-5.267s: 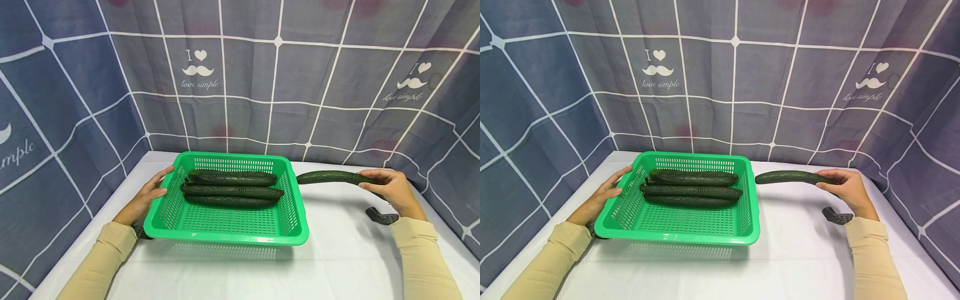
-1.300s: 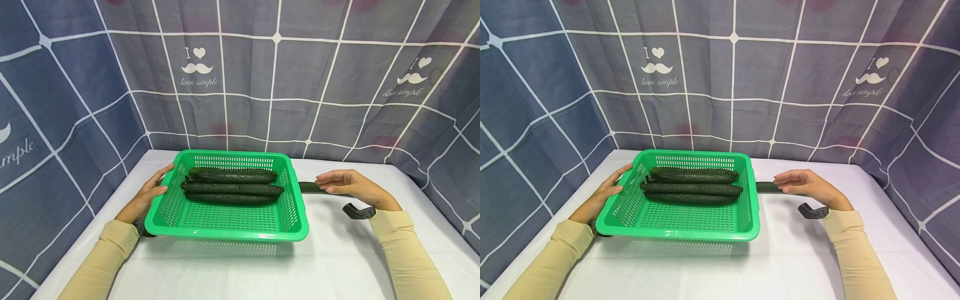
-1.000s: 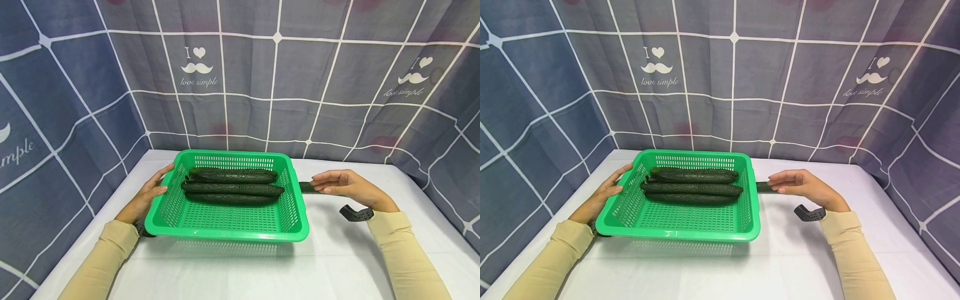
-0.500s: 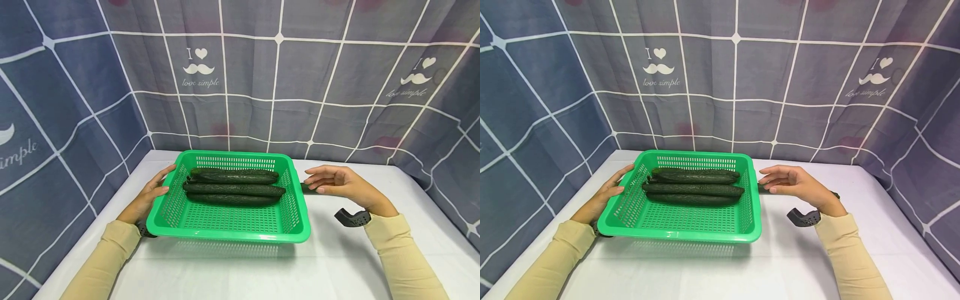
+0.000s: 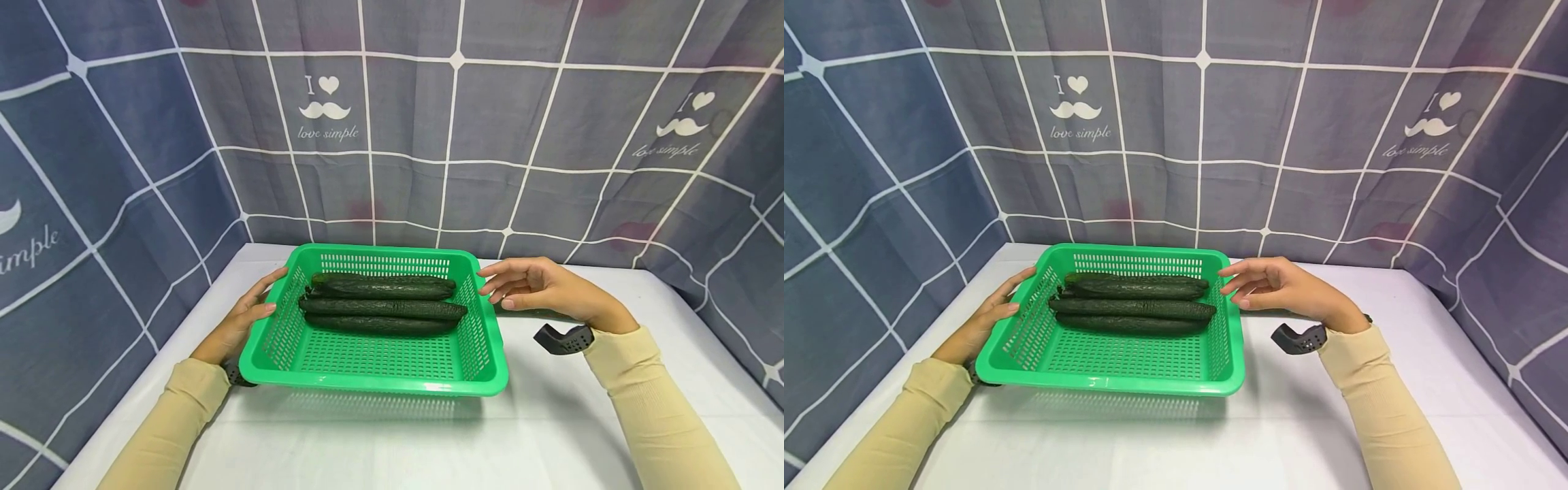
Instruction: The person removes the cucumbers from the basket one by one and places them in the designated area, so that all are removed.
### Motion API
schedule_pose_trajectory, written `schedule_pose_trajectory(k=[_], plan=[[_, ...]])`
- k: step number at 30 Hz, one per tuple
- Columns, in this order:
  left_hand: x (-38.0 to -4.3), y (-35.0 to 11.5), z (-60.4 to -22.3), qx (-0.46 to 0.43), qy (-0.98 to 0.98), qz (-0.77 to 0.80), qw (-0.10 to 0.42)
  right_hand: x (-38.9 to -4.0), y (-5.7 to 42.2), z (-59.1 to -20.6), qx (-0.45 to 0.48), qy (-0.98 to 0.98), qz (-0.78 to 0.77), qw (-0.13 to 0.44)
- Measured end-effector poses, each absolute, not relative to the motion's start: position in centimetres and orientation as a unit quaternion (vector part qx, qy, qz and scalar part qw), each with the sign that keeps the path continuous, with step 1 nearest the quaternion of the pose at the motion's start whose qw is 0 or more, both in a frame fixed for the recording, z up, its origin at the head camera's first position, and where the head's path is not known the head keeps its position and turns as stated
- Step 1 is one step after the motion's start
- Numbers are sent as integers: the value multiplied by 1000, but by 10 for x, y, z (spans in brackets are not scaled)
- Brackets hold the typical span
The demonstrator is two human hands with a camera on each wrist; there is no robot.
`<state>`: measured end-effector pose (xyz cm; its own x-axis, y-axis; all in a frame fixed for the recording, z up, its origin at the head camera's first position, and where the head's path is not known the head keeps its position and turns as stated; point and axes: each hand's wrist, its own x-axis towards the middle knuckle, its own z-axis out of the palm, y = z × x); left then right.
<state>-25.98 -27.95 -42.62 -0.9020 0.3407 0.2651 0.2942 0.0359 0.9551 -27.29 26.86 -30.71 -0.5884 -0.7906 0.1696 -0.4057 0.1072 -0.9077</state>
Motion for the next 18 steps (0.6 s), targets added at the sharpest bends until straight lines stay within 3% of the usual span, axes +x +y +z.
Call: schedule_pose_trajectory(k=[18], plan=[[-257, -280, -425, 224, 709, 668, 30, -298, 232, -295, -369, 760, -492, 210]])
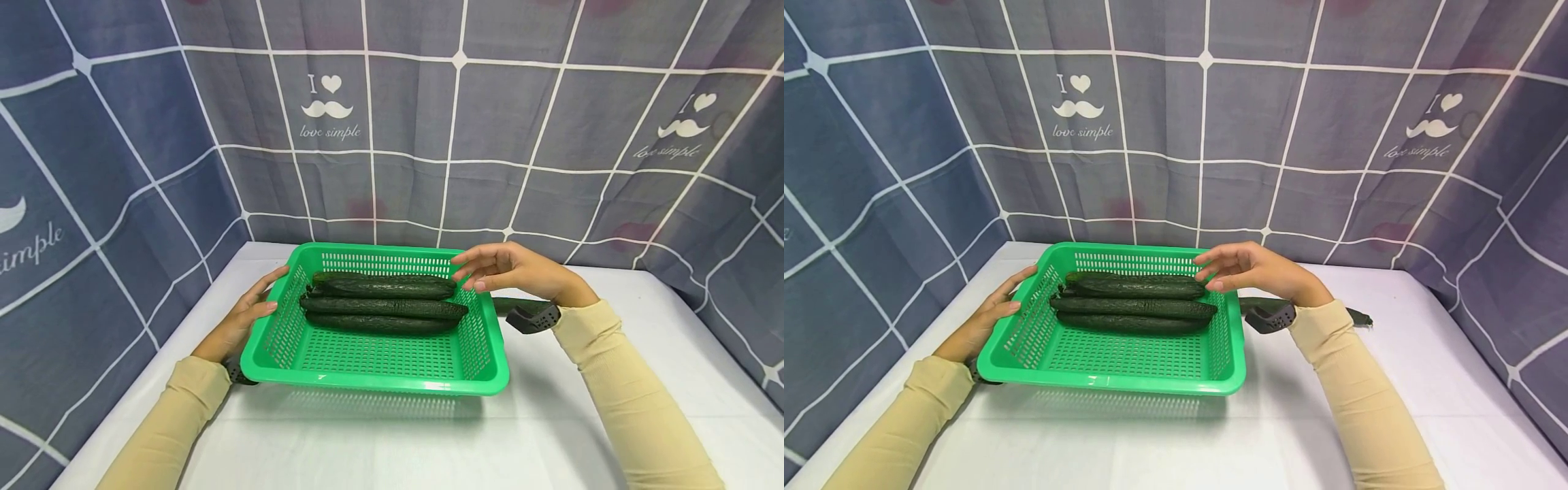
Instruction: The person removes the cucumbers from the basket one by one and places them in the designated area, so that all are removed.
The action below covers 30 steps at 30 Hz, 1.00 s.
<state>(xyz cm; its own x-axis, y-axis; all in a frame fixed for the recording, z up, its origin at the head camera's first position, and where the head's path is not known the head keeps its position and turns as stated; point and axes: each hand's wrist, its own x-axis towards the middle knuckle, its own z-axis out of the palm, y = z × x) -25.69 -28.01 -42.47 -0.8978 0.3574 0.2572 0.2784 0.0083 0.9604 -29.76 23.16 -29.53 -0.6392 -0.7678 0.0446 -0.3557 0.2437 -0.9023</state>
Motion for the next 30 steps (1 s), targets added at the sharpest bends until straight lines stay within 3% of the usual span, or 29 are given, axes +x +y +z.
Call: schedule_pose_trajectory(k=[9, 19, 30], plan=[[-256, -280, -423, 213, 723, 656, 28, -310, 209, -295, -347, 775, -487, 206], [-257, -281, -424, 210, 725, 656, 31, -324, 188, -300, -322, 795, -489, 161], [-260, -280, -426, 210, 727, 653, 20, -339, 159, -297, -316, 793, -488, 179]])
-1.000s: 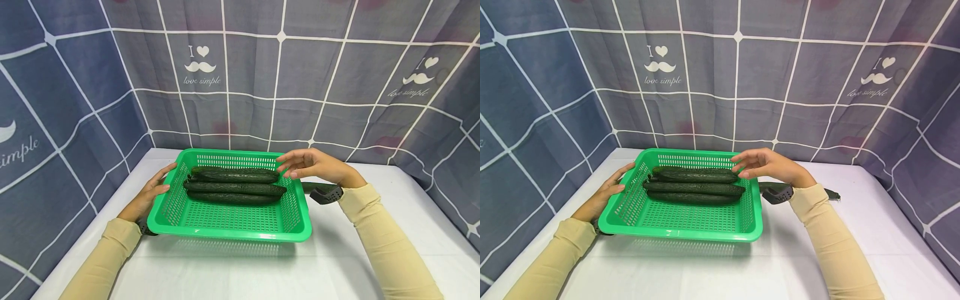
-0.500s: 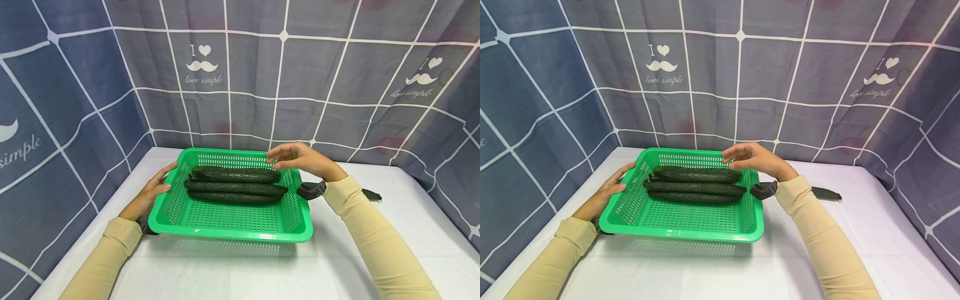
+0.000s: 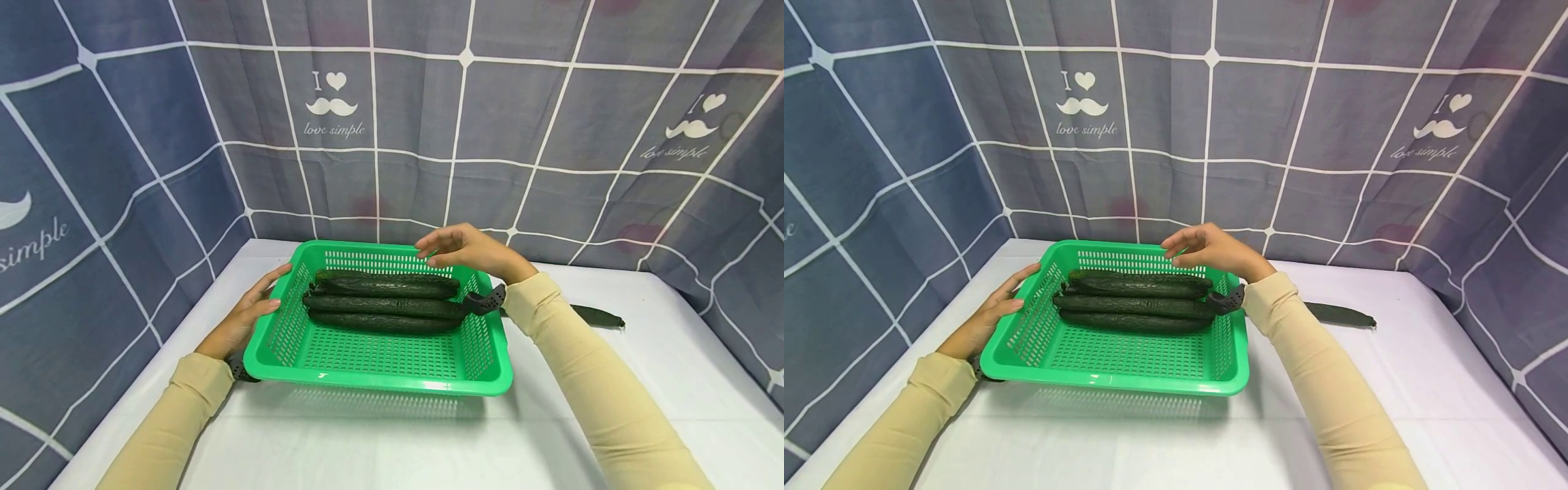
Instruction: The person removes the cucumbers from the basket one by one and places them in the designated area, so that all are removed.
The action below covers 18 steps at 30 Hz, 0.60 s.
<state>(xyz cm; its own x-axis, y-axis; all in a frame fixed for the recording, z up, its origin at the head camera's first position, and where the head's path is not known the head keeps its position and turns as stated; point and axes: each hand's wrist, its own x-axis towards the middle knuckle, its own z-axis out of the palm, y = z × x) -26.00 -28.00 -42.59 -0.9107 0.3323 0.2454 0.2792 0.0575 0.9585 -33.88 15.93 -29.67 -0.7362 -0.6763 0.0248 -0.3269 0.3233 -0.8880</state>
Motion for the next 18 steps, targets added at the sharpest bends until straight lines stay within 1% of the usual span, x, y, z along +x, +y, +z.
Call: schedule_pose_trajectory(k=[7, 18], plan=[[-260, -281, -427, 212, 734, 645, 10, -346, 142, -303, -332, 792, -477, 187], [-261, -280, -425, 213, 730, 650, 17, -354, 122, -315, -346, 781, -480, 200]])
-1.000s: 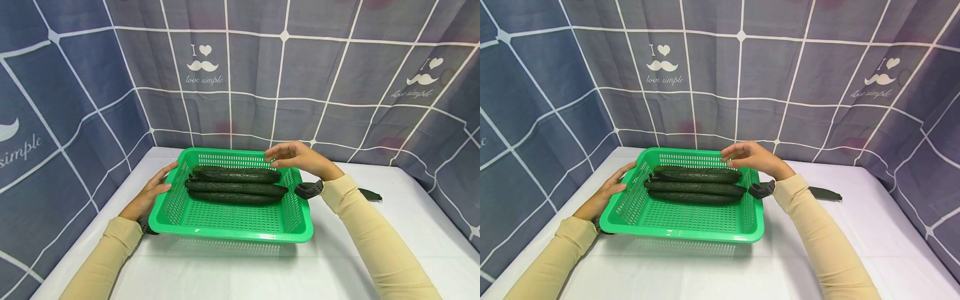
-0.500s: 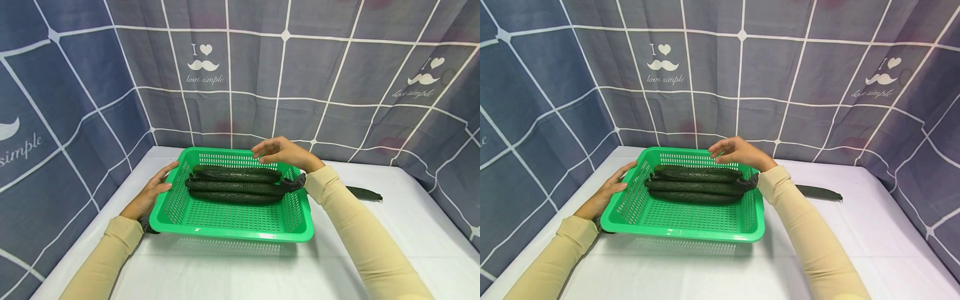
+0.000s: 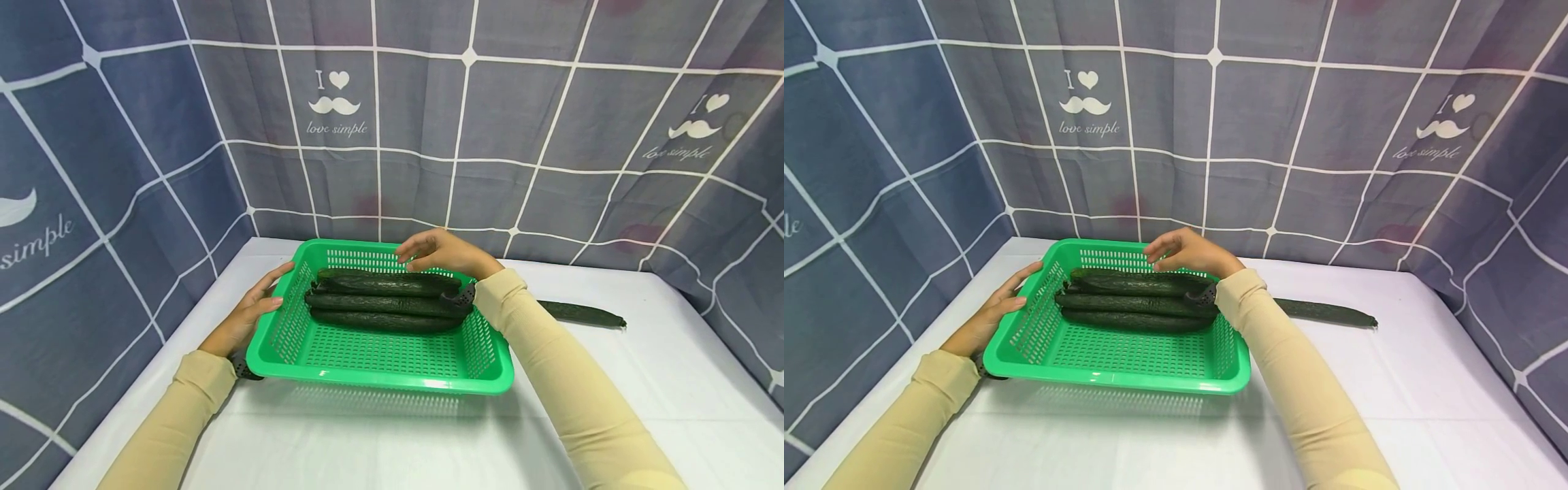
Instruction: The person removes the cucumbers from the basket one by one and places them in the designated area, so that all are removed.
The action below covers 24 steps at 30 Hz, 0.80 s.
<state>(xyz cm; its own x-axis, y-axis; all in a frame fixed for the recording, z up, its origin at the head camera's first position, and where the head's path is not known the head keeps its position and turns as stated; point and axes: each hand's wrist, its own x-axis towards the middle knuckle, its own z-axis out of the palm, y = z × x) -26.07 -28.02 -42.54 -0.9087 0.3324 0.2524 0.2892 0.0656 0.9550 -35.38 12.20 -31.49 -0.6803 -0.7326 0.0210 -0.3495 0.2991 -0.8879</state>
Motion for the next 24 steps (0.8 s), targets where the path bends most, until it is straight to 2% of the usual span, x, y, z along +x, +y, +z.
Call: schedule_pose_trajectory(k=[24], plan=[[-263, -281, -428, 215, 730, 649, 9, -366, 111, -343, -346, 788, -468, 202]])
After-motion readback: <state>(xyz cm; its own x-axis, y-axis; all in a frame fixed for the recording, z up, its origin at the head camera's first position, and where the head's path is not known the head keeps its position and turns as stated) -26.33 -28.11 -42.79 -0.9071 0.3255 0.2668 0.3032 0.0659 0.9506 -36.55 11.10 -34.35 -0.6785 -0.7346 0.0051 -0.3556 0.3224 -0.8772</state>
